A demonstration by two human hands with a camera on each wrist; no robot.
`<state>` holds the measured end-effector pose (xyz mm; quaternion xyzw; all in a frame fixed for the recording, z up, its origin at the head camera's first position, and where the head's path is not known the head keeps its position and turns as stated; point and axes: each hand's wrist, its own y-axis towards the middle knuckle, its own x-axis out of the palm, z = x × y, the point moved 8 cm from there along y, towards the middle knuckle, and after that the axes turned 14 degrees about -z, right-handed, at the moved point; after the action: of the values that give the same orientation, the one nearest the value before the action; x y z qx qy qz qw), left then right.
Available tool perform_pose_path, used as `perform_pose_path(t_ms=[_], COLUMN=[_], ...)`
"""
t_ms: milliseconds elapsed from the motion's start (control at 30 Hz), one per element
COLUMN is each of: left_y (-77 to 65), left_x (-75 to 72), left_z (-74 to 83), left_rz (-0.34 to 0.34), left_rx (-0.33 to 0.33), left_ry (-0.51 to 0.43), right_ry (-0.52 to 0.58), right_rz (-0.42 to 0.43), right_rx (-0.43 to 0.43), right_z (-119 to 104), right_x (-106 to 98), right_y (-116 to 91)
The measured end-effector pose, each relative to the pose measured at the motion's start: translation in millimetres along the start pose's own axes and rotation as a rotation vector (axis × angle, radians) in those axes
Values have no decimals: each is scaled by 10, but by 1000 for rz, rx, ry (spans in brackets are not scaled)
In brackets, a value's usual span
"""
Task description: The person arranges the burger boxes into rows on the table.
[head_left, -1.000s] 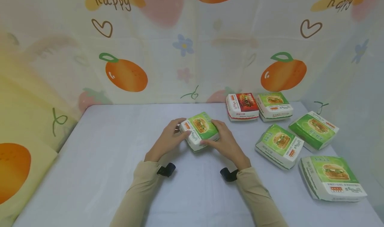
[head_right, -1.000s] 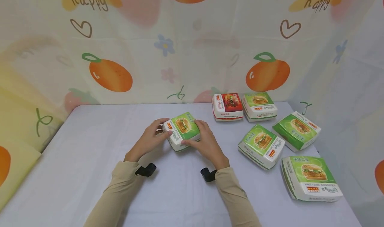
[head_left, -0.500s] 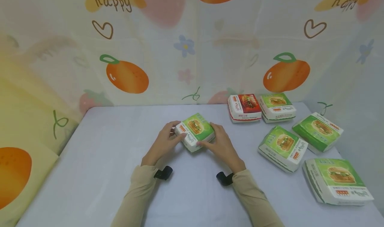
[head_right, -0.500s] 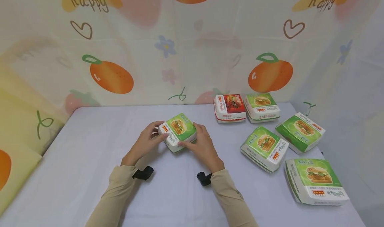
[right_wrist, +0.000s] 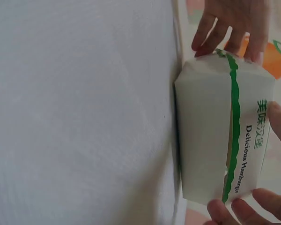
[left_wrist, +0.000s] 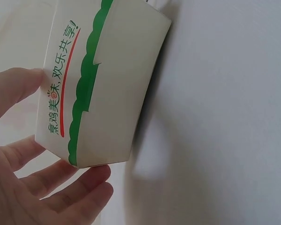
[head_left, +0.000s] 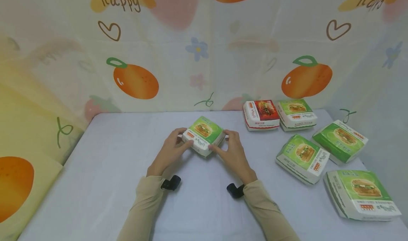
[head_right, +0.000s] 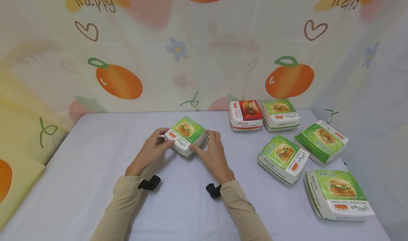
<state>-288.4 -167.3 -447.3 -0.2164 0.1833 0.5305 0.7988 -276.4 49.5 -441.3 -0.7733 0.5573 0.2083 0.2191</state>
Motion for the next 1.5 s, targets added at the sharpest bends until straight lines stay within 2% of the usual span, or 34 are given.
perform_pose_path(t_ms=[267, 400, 500, 733, 933, 1333, 1500], left_y=[8, -1, -9, -29, -76, -181, -215], left_x=[-71, -94, -118, -202, -276, -427, -498], left_z=[3, -39, -62, -68, -133, -265, -313], left_rz=[21, 12, 7, 32, 43, 47, 58], left_rx=[9, -31, -58, -55, -72, -164, -172], left_ry=[-10, -8, -3, -5, -21, -10, -2], right_ry=[17, -16, -41, -42, -2, -17, -16], right_rz=[-95, -123, -128, -112, -140, -197, -213], right_rx=[-73, -86, -89, -125, -115, -148, -164], right_z=[-83, -114, -139, -207, -229, -320, -386], right_x=[106, 159, 186, 252, 361, 518, 561], right_y=[57, 102, 132, 174, 217, 303, 352])
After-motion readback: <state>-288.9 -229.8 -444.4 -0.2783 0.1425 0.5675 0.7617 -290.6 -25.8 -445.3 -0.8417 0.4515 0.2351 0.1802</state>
